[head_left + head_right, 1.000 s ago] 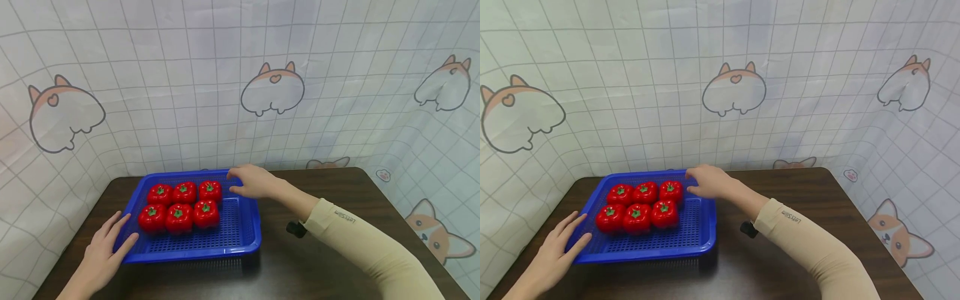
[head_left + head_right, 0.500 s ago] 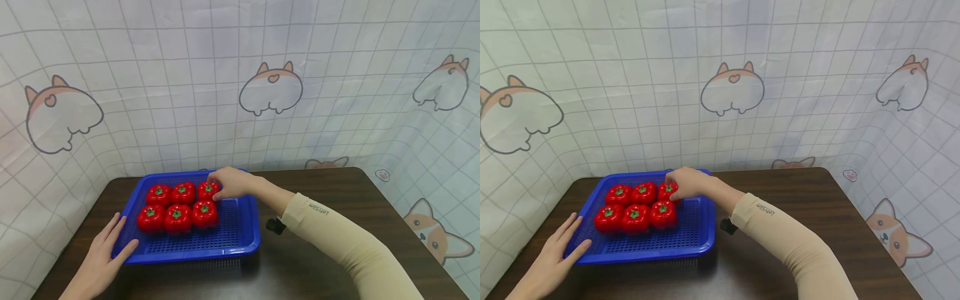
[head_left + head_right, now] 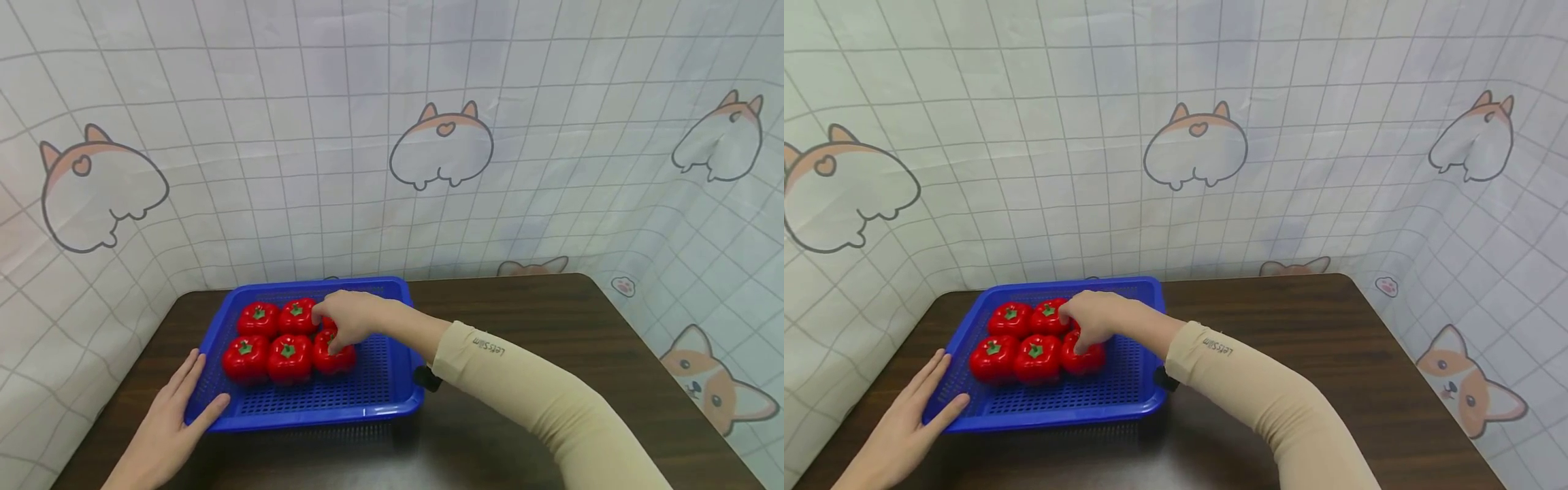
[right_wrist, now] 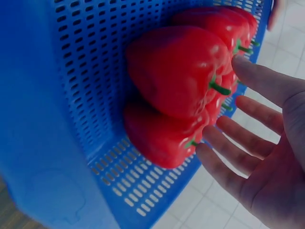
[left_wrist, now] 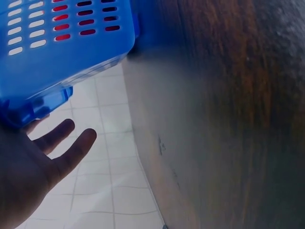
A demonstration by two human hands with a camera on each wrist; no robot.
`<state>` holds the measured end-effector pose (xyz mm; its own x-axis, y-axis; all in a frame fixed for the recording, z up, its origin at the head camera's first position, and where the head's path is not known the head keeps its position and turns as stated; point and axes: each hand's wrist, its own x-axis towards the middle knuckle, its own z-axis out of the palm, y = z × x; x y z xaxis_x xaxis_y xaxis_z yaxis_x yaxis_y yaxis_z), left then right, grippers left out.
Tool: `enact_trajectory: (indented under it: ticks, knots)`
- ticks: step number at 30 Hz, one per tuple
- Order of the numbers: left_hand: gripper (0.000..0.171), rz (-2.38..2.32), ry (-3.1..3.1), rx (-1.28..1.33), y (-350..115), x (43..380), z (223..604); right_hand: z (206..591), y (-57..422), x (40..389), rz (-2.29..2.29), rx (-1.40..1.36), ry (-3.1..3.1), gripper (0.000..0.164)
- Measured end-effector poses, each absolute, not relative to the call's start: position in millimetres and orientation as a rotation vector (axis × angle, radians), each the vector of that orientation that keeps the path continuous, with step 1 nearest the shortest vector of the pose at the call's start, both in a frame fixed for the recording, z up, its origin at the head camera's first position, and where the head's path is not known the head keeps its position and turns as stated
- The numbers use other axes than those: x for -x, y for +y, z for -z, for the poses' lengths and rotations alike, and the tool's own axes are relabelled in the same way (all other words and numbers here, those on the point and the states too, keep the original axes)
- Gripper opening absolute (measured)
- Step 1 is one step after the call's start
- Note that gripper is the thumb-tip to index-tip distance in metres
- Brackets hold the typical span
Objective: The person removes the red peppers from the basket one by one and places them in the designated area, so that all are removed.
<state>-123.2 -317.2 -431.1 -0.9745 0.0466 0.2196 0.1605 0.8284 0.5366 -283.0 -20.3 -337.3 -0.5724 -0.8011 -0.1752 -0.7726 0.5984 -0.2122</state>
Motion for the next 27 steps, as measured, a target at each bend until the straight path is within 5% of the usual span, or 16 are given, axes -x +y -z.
enact_trajectory:
  ticks: [27]
  knots:
    - [0.086, 0.880, -2.843, 0.121, -317, 125, 430, 350, -40, 272, -0.187, 1.284, 2.612, 0.050]
